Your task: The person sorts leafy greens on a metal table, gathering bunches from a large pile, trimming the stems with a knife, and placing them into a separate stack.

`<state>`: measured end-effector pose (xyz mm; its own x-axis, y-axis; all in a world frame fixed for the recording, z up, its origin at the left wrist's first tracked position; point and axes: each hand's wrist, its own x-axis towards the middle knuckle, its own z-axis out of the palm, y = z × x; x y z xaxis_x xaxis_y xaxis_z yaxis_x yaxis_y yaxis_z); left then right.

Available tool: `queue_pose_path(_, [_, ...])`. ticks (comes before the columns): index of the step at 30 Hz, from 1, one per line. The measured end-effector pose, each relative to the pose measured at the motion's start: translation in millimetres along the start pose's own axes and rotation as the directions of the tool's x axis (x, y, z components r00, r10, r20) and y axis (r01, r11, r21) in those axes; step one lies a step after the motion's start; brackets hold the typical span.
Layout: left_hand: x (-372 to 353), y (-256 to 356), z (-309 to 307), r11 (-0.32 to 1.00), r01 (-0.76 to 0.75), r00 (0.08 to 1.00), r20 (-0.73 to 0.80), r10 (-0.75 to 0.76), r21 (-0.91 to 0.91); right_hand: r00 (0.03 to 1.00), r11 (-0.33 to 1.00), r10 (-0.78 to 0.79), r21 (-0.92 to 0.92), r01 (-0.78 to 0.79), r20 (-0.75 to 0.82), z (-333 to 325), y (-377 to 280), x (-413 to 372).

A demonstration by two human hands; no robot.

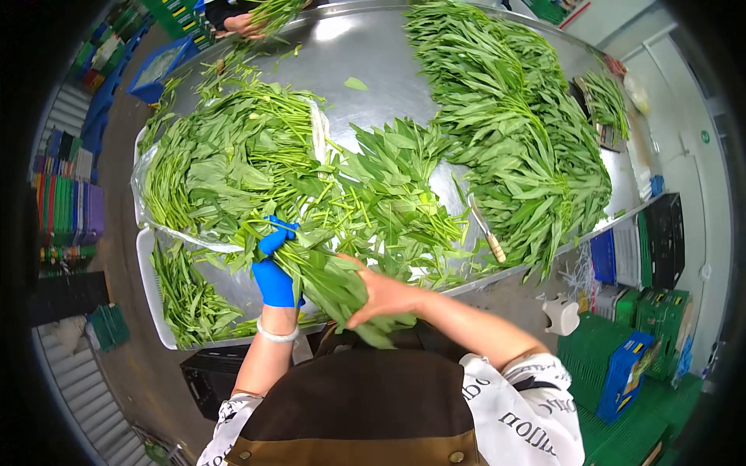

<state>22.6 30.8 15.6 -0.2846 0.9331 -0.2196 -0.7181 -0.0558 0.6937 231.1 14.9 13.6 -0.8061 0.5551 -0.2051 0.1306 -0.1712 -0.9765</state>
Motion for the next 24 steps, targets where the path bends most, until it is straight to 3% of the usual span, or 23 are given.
queue_pose_path(2, [-2.6, -6.7, -2.0, 0.998, -0.049, 0.994, -0.092, 0.051, 0.029, 0.982, 0.981, 0.172, 0.109, -0.163, -0.083, 19.7, 4.6, 4.3])
queue_pose_path(3, [-9.9, 1.5, 3.9, 0.999, 0.052, 0.996, -0.078, -0.051, 0.009, 0.959, 0.957, 0.258, 0.169, -0.236, -0.120, 23.5, 5.3, 6.1])
queue_pose_path(6, [-14.0, 2.9, -44.8, 0.976, 0.211, 0.974, 0.089, -0.207, -0.050, 0.956, 0.985, 0.165, 0.099, -0.145, -0.243, -5.8, -8.2, 0.9])
queue_pose_path(7, [-13.6, 8.7, -56.7, 0.989, 0.071, 0.931, 0.347, -0.112, 0.128, 0.952, 0.974, -0.042, -0.227, -0.029, -0.304, -17.2, -19.9, 0.0])
queue_pose_path(10, [-2.2, 12.3, -68.9, 0.943, 0.326, 0.894, 0.347, -0.284, -0.069, 0.964, 0.807, -0.231, -0.580, 0.114, -0.132, -57.0, 9.5, -1.1])
queue_pose_path(11, [2.7, 10.5, -71.0, 0.910, 0.401, 0.872, 0.345, -0.346, -0.101, 0.960, 0.760, 0.032, -0.617, -0.205, -0.278, -59.8, 8.9, 0.1])
queue_pose_path(12, [6.0, -15.3, -97.4, 0.900, 0.435, 0.882, 0.193, -0.431, 0.019, 0.859, 0.626, 0.269, -0.599, -0.499, -0.435, -58.9, -0.5, 3.5])
queue_pose_path(13, [4.3, -27.1, -107.5, 0.870, 0.465, 0.869, 0.104, -0.483, 0.163, 0.888, 0.535, 0.098, -0.729, -0.428, -0.449, -66.1, 12.8, -0.2])
queue_pose_path(14, [5.2, -36.9, -107.8, 0.825, 0.484, 0.861, 0.008, -0.508, 0.291, 0.890, 0.577, 0.106, -0.702, -0.417, -0.443, -66.8, 5.0, 2.8])
queue_pose_path(17, [-6.2, -32.3, -86.4, 0.822, 0.413, 0.868, 0.103, -0.485, 0.391, 0.919, 0.661, 0.127, -0.659, -0.359, -0.373, -52.0, -13.7, -7.5])
queue_pose_path(18, [-0.8, -32.2, -81.3, 0.831, 0.380, 0.864, 0.164, -0.476, 0.407, 0.932, 0.629, 0.079, -0.708, -0.321, -0.353, -51.1, -14.3, -9.6])
queue_pose_path(20, [5.8, -29.8, -80.8, 0.822, 0.361, 0.893, 0.090, -0.440, 0.441, 0.953, 0.547, -0.023, -0.802, -0.242, -0.303, -50.2, -18.3, -15.1])
queue_pose_path(22, [21.2, -25.1, -100.9, 0.790, 0.269, 0.933, 0.053, -0.355, 0.550, 0.940, 0.564, 0.089, -0.762, -0.319, -0.328, -51.7, -42.4, -21.8])
queue_pose_path(24, [34.2, 4.2, -105.7, 0.896, 0.242, 0.966, -0.179, -0.187, 0.373, 0.915, 0.558, 0.161, -0.730, -0.394, -0.371, -51.9, -58.8, -37.0])
